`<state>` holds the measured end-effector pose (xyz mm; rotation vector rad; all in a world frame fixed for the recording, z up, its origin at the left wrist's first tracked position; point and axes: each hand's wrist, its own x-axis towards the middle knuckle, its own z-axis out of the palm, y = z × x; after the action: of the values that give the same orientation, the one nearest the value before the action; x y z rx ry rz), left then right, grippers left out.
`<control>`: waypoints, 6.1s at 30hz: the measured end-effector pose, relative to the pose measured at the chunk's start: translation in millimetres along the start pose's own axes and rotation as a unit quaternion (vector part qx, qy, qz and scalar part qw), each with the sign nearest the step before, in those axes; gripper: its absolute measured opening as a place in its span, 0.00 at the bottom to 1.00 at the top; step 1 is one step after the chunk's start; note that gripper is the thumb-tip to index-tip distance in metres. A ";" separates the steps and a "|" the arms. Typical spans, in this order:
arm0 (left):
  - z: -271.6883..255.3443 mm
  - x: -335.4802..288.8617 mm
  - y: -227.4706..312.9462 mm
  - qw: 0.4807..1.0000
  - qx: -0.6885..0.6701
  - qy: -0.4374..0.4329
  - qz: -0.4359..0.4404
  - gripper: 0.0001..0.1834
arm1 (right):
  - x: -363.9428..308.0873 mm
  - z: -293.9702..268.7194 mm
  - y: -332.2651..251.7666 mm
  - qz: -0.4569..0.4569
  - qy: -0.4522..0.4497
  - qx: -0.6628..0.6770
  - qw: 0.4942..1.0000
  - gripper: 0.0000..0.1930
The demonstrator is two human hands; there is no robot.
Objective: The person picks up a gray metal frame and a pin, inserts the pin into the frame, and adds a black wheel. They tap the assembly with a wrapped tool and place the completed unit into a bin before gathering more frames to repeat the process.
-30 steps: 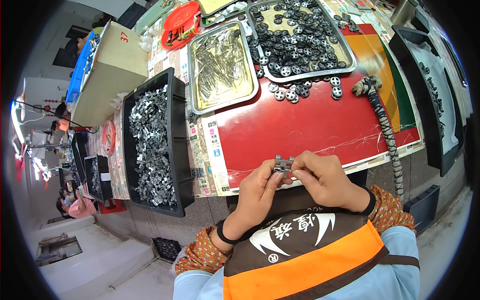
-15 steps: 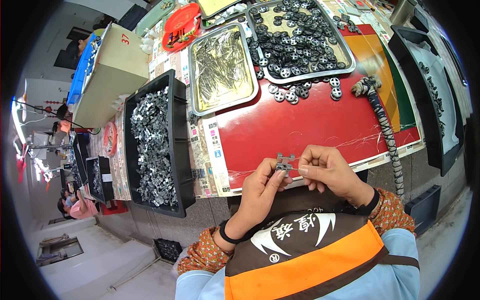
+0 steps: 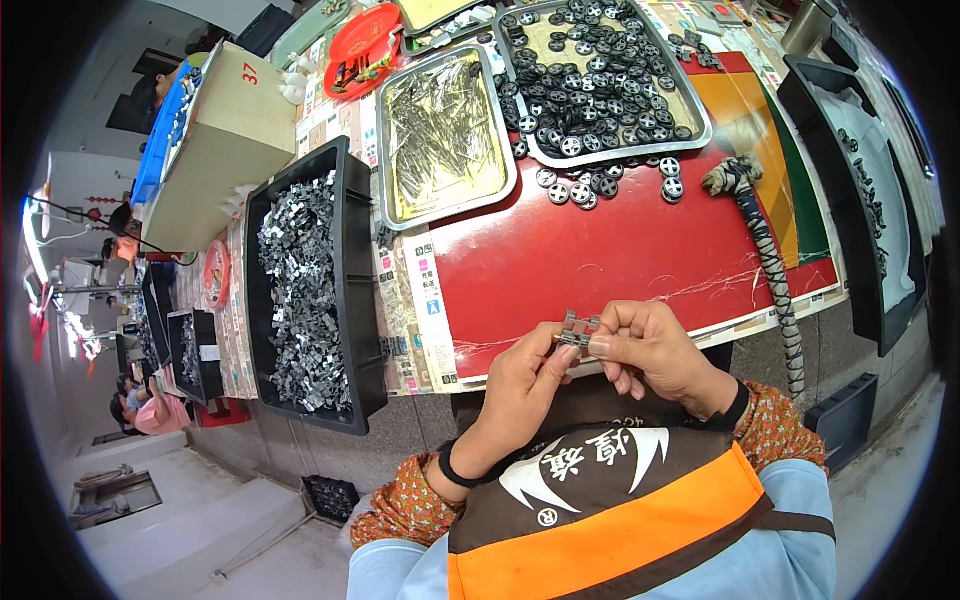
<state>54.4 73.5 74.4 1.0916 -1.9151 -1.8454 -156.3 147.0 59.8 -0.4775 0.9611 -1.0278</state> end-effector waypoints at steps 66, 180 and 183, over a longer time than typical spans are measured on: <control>-6.7 93.4 -47.9 0.969 -0.040 0.228 0.090 0.06 | 72.1 -30.3 -9.5 -0.226 0.159 -0.567 0.776 0.07; -9.3 91.2 -65.1 0.910 0.199 0.247 0.267 0.09 | 72.9 1.6 -13.7 -0.474 0.092 -0.786 0.387 0.12; -9.5 88.6 -62.8 0.911 0.211 0.240 0.259 0.09 | 58.0 4.8 -22.6 -0.451 0.102 -0.732 0.501 0.11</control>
<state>20.9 13.3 -10.0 0.9085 -2.0619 -0.8112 -153.1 85.0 53.2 -2.5812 1.7430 -0.8675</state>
